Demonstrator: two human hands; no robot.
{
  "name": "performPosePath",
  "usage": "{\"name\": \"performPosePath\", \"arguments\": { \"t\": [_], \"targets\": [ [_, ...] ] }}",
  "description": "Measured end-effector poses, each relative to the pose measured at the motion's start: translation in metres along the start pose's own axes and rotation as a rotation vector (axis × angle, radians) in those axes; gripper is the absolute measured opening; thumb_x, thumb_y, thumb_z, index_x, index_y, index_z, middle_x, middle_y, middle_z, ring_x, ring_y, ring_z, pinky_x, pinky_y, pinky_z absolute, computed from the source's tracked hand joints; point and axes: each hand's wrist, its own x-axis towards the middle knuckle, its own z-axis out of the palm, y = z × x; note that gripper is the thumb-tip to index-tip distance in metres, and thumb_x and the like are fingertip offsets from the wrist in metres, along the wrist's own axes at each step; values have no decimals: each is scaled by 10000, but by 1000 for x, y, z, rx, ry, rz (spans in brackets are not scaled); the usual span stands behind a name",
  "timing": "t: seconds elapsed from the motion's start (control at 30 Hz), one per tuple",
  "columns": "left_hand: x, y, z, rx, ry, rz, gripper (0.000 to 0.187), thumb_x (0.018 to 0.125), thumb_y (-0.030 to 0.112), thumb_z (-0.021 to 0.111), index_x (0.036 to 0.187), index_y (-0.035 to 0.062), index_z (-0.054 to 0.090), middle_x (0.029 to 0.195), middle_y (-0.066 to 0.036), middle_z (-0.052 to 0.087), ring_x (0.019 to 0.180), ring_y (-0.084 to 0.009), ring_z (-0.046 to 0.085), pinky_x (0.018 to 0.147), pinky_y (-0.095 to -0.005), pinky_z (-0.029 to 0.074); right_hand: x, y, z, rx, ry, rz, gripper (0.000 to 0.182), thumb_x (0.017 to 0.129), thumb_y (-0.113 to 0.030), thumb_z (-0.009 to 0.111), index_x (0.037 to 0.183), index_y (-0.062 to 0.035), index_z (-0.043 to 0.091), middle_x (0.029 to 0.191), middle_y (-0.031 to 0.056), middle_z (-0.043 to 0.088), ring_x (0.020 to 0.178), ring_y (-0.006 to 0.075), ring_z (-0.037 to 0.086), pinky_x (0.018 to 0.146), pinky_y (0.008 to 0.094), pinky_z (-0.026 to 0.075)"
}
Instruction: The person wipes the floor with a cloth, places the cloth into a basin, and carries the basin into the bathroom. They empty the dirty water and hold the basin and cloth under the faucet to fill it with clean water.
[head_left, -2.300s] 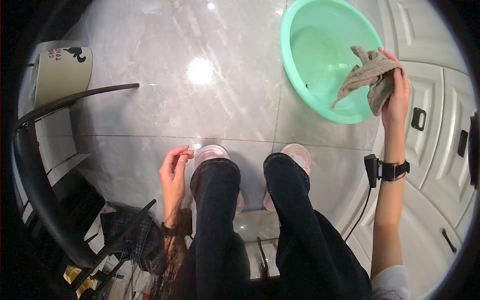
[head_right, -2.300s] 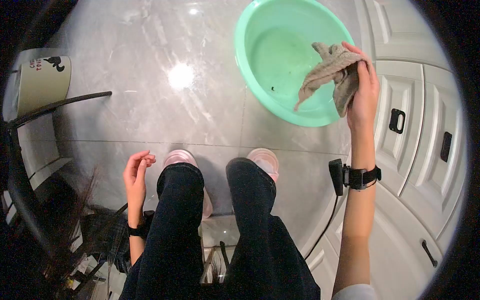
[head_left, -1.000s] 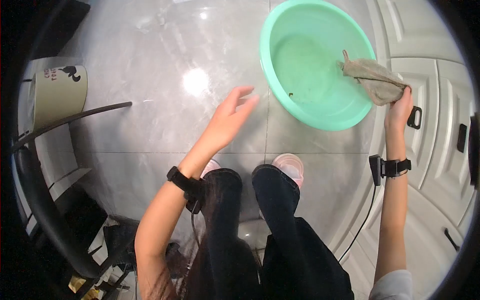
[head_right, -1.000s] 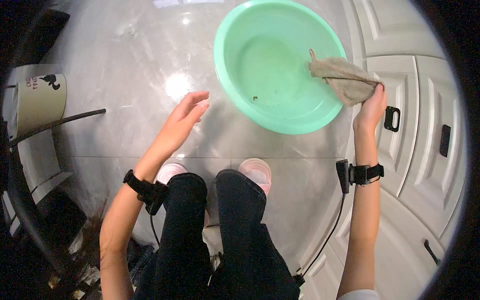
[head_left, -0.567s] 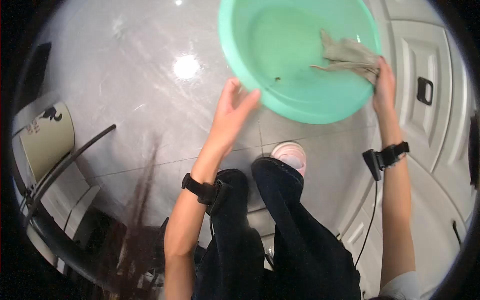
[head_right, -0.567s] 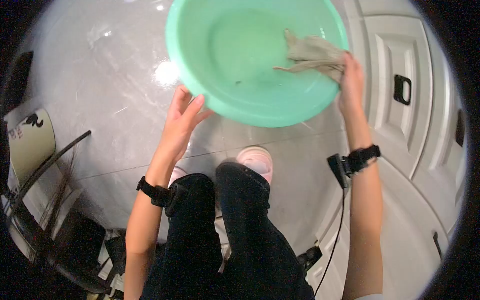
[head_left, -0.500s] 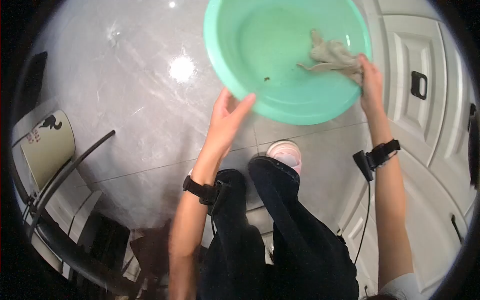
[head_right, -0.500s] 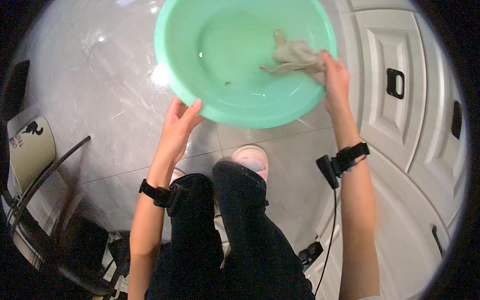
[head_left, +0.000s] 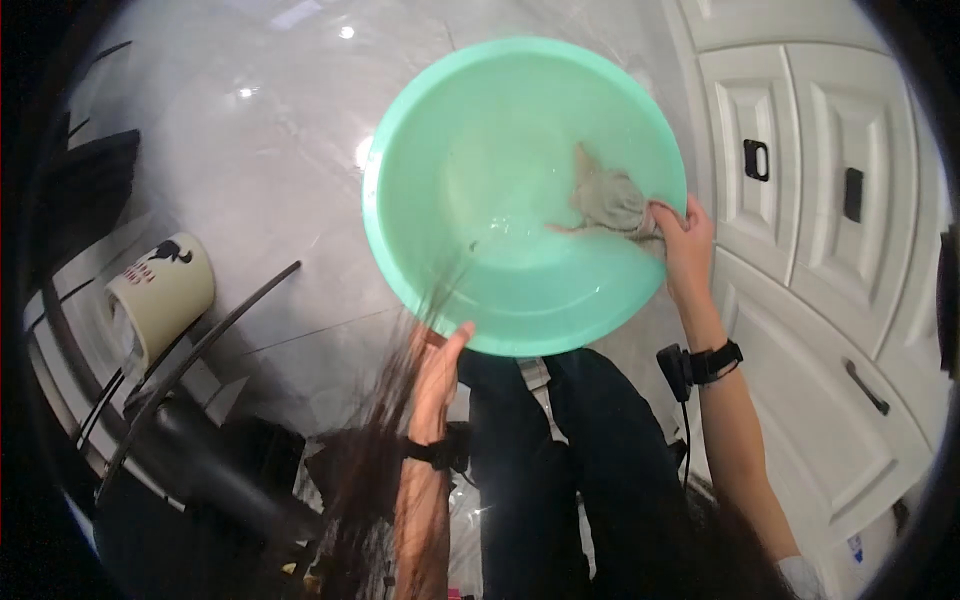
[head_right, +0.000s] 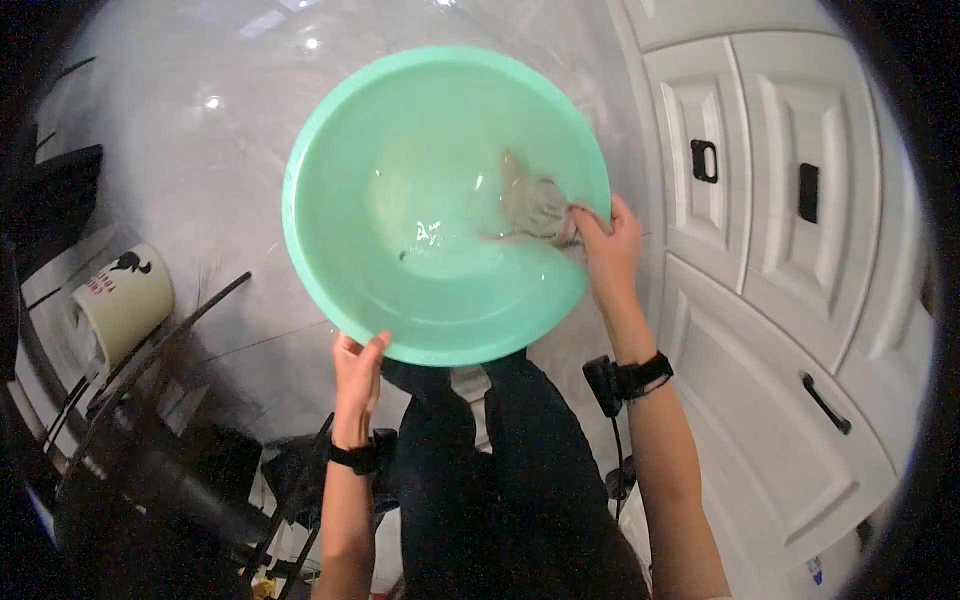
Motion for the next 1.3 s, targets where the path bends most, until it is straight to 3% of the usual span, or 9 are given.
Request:
{"name": "performPosePath", "arguments": {
  "t": [0.13, 0.27, 0.3, 0.4, 0.47, 0.57, 0.67, 1.13, 1.3],
  "targets": [
    [-78, 37, -34, -39, 58, -9, 290, 805, -87, 574, 1089, -31, 577, 1042, -75, 623, 956, -170, 592, 872, -326, 463, -68, -78, 8, -51, -99, 56, 158, 810, -54, 609, 956, 4, 591, 900, 38, 627, 829, 94, 561, 755, 247, 445],
    [-173, 82, -45, 164, 46, 11, 285, 866, 59, 571, 1143, -5, 542, 1097, -66, 564, 925, -173, 547, 815, -307, 447, -123, -147, -4, -35, -224, 56, 233, 789, -59, 623, 1007, 11, 583, 905, 48, 626, 843, 112, 573, 761, 268, 460],
    [-204, 76, -47, 134, 188, 87, 192, 888, 85, 579, 1055, -10, 578, 1003, -61, 580, 840, -152, 544, 716, -274, 464, -138, -172, -9, -61, -240, 101, 249, 782, -67, 625, 1015, 13, 584, 900, 50, 626, 843, 118, 577, 762, 273, 464],
    [-275, 153, -38, -229, 171, -106, 300, 753, 127, 663, 1005, -31, 622, 893, -80, 643, 850, -182, 588, 862, -355, 431, -182, -242, -19, -205, -357, 278, 285, 763, -96, 631, 1022, 16, 589, 878, 52, 626, 835, 133, 586, 762, 286, 474],
    [-317, 166, -61, -29, 109, -67, 237, 765, 58, 644, 983, -32, 629, 900, -62, 646, 828, -161, 592, 788, -316, 456, -200, -266, -30, -351, -516, 477, 292, 752, -121, 632, 1008, 16, 597, 856, 48, 623, 819, 140, 591, 758, 293, 478],
    [-330, 137, -99, 109, 136, 95, 189, 776, 21, 626, 958, -30, 630, 881, -51, 642, 802, -138, 580, 736, -289, 456, -232, -260, -30, -300, -566, 268, 274, 755, -156, 617, 975, 7, 616, 822, 43, 617, 761, 137, 587, 683, 298, 482],
    [-379, 166, -108, 38, 133, 112, 207, 776, 17, 634, 974, -42, 617, 900, -54, 648, 816, -129, 586, 745, -288, 461, -269, -282, -28, -210, -557, 360, 247, 760, -154, 605, 949, 4, 626, 822, 46, 624, 735, 133, 589, 642, 292, 477],
    [-471, 239, -140, -226, 69, 381, 286, 796, -7, 619, 1079, -51, 606, 1021, -77, 658, 952, -145, 602, 842, -305, 493, -348, -426, -4, -279, -631, 247, 209, 800, -112, 567, 970, 9, 587, 914, 59, 615, 840, 146, 594, 763, 288, 477],
    [-485, 249, -140, -249, 15, 306, 294, 808, 54, 649, 1088, -33, 621, 1056, -94, 663, 954, -172, 622, 860, -325, 489, -353, -455, -2, -321, -661, 205, 189, 807, -94, 546, 957, 15, 587, 892, 52, 609, 827, 142, 587, 764, 285, 476]
  ]
}}
